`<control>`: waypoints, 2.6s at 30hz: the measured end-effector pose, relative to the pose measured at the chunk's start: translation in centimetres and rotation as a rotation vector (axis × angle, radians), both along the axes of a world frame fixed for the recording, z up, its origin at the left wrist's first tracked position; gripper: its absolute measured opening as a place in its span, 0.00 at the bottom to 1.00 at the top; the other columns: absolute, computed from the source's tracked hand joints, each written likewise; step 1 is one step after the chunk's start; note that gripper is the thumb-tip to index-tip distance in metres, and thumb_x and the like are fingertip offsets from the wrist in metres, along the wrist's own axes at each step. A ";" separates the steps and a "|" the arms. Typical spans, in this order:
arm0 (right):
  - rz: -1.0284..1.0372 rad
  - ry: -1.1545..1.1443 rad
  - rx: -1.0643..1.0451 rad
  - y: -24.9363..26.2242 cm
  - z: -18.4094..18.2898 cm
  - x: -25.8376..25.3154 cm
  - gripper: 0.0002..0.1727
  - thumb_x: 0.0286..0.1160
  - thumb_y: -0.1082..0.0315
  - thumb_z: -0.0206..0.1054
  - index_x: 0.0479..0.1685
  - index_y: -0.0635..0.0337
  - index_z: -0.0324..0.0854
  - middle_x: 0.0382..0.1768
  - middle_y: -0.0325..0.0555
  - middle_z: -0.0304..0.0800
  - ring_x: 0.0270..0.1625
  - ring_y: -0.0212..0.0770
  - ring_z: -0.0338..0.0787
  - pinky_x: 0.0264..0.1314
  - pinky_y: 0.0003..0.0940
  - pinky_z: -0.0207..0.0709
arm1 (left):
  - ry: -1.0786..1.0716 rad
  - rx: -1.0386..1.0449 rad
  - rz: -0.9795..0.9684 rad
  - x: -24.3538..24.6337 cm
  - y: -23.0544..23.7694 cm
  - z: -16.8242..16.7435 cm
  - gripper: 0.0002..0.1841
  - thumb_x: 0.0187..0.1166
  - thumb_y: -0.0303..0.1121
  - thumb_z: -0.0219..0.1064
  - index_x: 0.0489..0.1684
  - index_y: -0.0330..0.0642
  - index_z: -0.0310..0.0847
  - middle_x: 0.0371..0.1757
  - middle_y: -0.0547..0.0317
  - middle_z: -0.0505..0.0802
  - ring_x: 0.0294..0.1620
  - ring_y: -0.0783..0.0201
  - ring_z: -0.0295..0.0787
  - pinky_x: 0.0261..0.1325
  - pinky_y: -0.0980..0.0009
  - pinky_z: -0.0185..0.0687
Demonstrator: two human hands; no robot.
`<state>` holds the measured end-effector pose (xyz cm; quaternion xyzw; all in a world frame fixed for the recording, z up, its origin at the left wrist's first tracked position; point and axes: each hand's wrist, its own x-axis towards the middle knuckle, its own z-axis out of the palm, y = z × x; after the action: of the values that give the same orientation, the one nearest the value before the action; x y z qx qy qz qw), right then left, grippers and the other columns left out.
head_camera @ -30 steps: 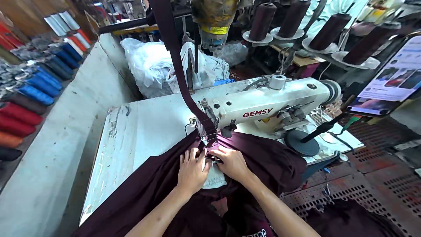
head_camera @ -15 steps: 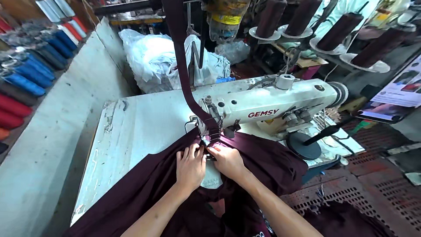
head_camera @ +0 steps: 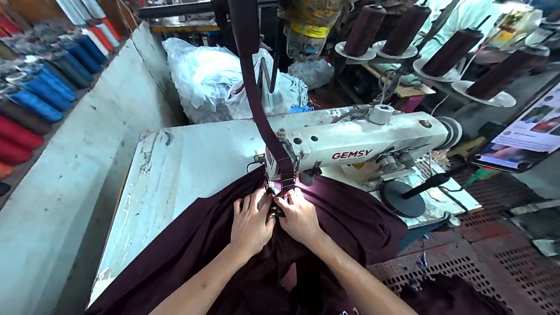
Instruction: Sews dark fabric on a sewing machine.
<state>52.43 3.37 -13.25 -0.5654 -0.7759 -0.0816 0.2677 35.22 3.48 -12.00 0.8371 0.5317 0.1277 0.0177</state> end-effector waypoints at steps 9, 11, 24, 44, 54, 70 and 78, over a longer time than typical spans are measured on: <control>0.085 0.143 -0.199 -3.1 3.0 1.6 0.14 0.66 0.60 0.75 0.52 0.39 0.95 0.56 0.48 0.92 0.49 0.49 0.93 0.39 0.49 0.88 | -0.030 -0.085 -0.050 0.2 -0.3 0.8 0.22 0.89 0.51 0.47 0.71 0.68 0.84 0.88 0.56 0.74 0.88 0.46 0.65 0.82 0.33 0.52; 0.080 0.171 -0.240 -6.7 2.4 1.3 0.15 0.66 0.58 0.73 0.53 0.38 0.94 0.42 0.40 0.90 0.32 0.40 0.91 0.26 0.44 0.85 | -0.039 -0.093 -0.041 0.2 -0.2 0.6 0.23 0.91 0.52 0.43 0.75 0.72 0.82 0.88 0.58 0.73 0.89 0.48 0.64 0.84 0.34 0.50; -0.131 0.159 -0.629 -3.6 5.3 -1.7 0.30 0.71 0.61 0.65 0.78 0.44 0.79 0.59 0.49 0.89 0.48 0.54 0.94 0.42 0.59 0.86 | -0.051 0.030 -0.064 0.2 -0.5 -0.2 0.22 0.73 0.43 0.65 0.68 0.67 0.87 0.83 0.53 0.79 0.84 0.42 0.70 0.79 0.29 0.57; 0.066 0.044 -0.150 0.5 0.6 1.0 0.10 0.64 0.65 0.71 0.42 0.56 0.90 0.38 0.46 0.90 0.37 0.47 0.93 0.28 0.48 0.82 | -0.045 0.284 0.013 2.7 1.4 1.5 0.10 0.56 0.37 0.73 0.33 0.51 0.96 0.57 0.43 0.91 0.61 0.38 0.86 0.60 0.36 0.74; 0.137 0.065 -0.109 -0.1 0.3 2.7 0.20 0.64 0.73 0.70 0.56 0.43 0.92 0.34 0.46 0.87 0.32 0.47 0.89 0.25 0.46 0.80 | -0.113 0.161 0.132 3.3 0.5 -0.2 0.17 0.81 0.32 0.55 0.53 0.34 0.89 0.56 0.37 0.90 0.60 0.35 0.86 0.58 0.34 0.73; -0.054 -0.070 -0.119 0.3 1.2 -0.7 0.07 0.72 0.70 0.66 0.37 0.56 0.90 0.30 0.44 0.89 0.28 0.43 0.90 0.21 0.42 0.80 | -0.194 0.243 -0.206 -1.4 5.8 -1.1 0.21 0.82 0.46 0.53 0.40 0.46 0.94 0.50 0.42 0.90 0.55 0.37 0.86 0.55 0.37 0.75; -0.125 -0.084 -0.379 -0.4 3.2 -2.9 0.12 0.79 0.70 0.59 0.46 0.63 0.89 0.35 0.52 0.91 0.34 0.50 0.93 0.28 0.46 0.84 | -0.199 0.316 -0.346 -2.8 11.9 -0.2 0.26 0.79 0.55 0.53 0.34 0.48 0.94 0.48 0.44 0.92 0.55 0.36 0.86 0.53 0.37 0.76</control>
<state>49.51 2.95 -10.05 -0.6490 -0.7511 0.0258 0.1182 32.46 15.41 -12.23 0.8914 0.3494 0.2859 -0.0394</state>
